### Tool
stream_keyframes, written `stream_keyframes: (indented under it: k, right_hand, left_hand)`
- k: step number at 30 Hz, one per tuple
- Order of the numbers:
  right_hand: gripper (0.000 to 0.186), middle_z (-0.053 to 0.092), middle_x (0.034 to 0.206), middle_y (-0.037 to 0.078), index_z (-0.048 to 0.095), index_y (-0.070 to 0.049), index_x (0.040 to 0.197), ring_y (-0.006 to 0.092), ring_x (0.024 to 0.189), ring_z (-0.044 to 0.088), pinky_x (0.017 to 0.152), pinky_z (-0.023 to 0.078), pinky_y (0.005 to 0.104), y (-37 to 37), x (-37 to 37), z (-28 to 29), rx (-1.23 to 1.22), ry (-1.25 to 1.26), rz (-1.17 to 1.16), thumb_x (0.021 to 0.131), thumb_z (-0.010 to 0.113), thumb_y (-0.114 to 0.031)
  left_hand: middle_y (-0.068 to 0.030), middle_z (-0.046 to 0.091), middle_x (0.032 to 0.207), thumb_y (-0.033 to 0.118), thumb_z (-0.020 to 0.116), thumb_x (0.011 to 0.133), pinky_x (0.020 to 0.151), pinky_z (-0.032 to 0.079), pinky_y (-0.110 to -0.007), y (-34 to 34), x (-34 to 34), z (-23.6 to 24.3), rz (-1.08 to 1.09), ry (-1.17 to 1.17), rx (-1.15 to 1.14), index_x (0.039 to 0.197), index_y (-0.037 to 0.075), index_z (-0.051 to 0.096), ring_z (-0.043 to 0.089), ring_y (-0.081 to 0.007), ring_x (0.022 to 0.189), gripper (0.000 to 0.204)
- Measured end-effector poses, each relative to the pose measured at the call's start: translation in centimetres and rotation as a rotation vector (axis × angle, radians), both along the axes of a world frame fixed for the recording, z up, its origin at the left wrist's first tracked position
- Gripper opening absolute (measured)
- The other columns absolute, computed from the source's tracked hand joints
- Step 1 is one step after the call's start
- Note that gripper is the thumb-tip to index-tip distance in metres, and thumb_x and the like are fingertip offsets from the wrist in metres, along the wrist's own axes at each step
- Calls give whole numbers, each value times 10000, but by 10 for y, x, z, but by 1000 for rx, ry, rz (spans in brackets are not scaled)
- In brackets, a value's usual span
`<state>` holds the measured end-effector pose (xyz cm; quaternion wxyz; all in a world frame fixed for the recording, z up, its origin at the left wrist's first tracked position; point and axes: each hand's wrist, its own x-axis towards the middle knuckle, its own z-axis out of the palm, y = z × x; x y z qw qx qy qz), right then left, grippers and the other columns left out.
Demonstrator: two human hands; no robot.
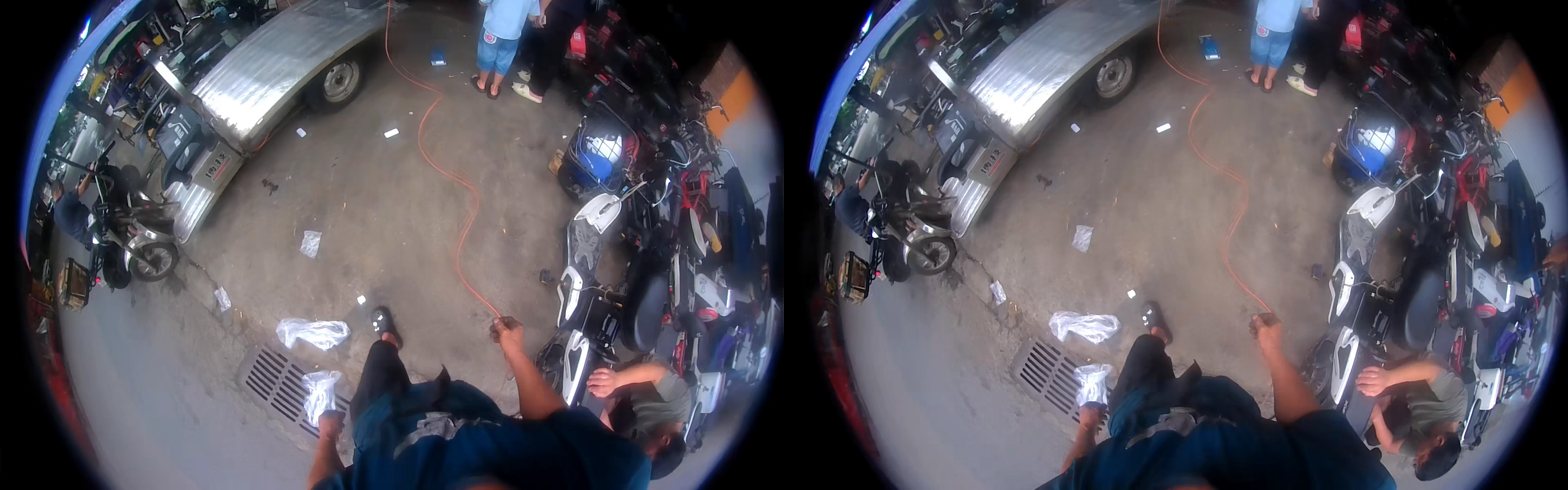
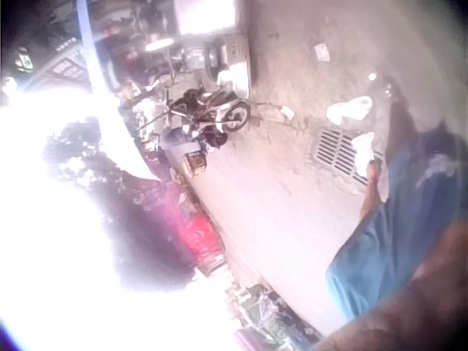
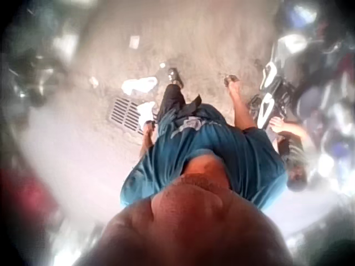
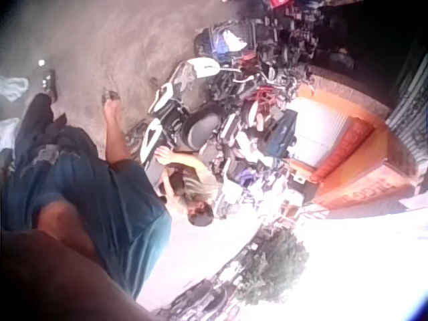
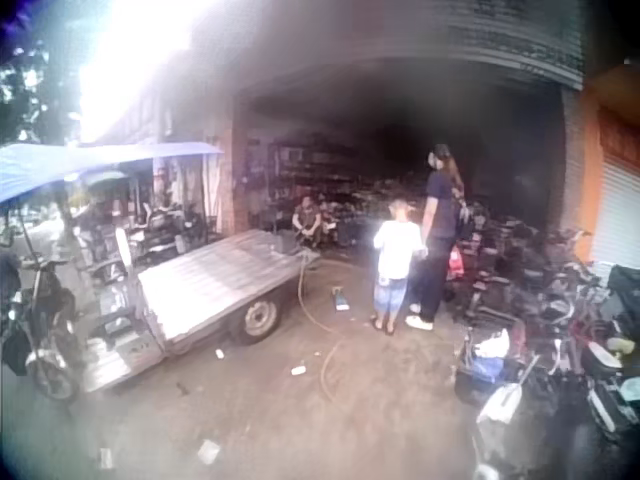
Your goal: The person attaches an air hose to a scooter's rear tire valve, adjusts the valve using pliers and a small tool by hand, and walks inside a workshop.
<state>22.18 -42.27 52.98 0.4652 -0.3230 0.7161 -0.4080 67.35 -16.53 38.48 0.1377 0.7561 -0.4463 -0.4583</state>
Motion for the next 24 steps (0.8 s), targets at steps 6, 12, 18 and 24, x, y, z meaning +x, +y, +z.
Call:
stream_keyframes:
  k: [6, 12, 18, 24]
  right_hand:
    - [303, 452, 528, 27, 443, -115, 644, 143, 381, 421, 331, 275, 264, 32, -50, -57, 322, -427, -429, 889, 467, -291]
    - [202, 365, 475, 49, 372, -110, 678, 163, 340, 354, 336, 214, 305, -3, -17, -40, 683, -251, -629, 827, 477, -195]
    - [140, 498, 535, 81, 528, -39, 730, 188, 387, 461, 339, 364, 306, -205, -20, -16, 633, -130, -382, 818, 540, -148]
    - [289, 619, 795, 99, 574, 5, 1000, 172, 653, 592, 556, 481, 294, -483, -19, 98, 139, -38, -161, 859, 565, -247]
  left_hand:
    - [-184, 640, 792, 205, 575, 728, 626, 476, -397, -204, 151, 31, 208, -150, -121, 771, 35, 651, 622, -321, 708, 191]
    - [-137, 645, 828, 119, 617, 747, 583, 443, -315, -470, 134, 183, 500, 139, -197, 890, -17, 619, 601, -169, 718, 197]
    - [-204, 642, 952, 202, 625, 759, 797, 463, -336, -577, 78, 191, 204, 28, -358, 986, -55, 595, 615, -288, 907, 344]
    - [-168, 640, 878, 178, 602, 748, 754, 480, -424, -555, 84, 95, -633, -404, -215, 830, 53, 659, 610, -343, 858, 160]
